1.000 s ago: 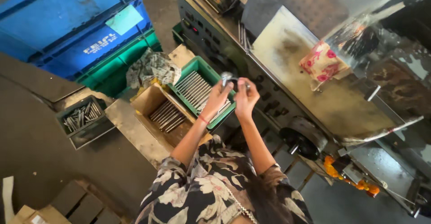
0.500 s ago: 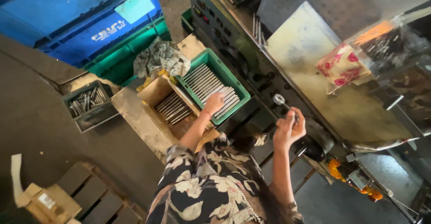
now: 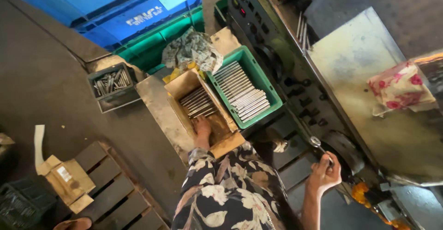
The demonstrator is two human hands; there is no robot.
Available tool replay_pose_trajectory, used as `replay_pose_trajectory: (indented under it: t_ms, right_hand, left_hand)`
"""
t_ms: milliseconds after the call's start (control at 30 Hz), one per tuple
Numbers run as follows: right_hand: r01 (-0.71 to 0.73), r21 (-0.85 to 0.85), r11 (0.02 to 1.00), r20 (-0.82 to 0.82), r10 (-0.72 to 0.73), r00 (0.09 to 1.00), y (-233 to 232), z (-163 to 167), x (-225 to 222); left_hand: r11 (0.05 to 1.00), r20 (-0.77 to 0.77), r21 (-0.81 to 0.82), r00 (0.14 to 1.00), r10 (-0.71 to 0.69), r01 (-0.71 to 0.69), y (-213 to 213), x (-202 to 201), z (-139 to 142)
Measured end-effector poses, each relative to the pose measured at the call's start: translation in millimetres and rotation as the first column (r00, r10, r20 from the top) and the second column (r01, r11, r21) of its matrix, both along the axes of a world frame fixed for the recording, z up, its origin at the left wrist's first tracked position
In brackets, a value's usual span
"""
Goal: The person repeatedly picks metal rods from a green crate, places each rod into a grinding machine, and operates a lever to grind the rod. After each grind, the person removes the rod and places it into a cardboard box. The process is repeated for multiple rods.
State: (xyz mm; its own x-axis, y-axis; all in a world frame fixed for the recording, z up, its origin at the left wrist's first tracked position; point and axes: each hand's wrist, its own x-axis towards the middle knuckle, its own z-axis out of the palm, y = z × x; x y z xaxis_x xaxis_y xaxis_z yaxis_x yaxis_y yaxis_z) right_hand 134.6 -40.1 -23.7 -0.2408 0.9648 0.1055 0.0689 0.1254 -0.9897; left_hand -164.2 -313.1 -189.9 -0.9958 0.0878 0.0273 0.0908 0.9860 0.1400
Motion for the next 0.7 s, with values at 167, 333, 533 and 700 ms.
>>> replay_pose_trajectory:
  t_ms: [167, 333, 533, 700]
  right_hand:
    - [0.002, -0.030, 1.000, 0.079, 0.001, 0.997, -11, -7, 15]
    - [0.001, -0.101, 0.995, 0.068, 0.006, 0.998, -14, -4, 9]
    - [-0.090, -0.132, 0.987, 0.024, 0.094, 0.995, -19, 12, -25]
    - [-0.165, -0.160, 0.973, 0.031, 0.172, 0.985, -25, 31, -52]
  left_hand:
    - [0.997, 0.538, 0.044, 0.839, -0.079, 0.066, 1, 12, -12]
    - [0.961, 0.316, 0.021, 0.910, -0.268, 0.276, 21, 39, 14]
    - [0.897, 0.428, 0.332, 0.802, -0.418, 0.291, 12, 1, 59]
    - [0.055, 0.343, 0.906, 0.649, -0.679, -0.421, 65, 9, 62]
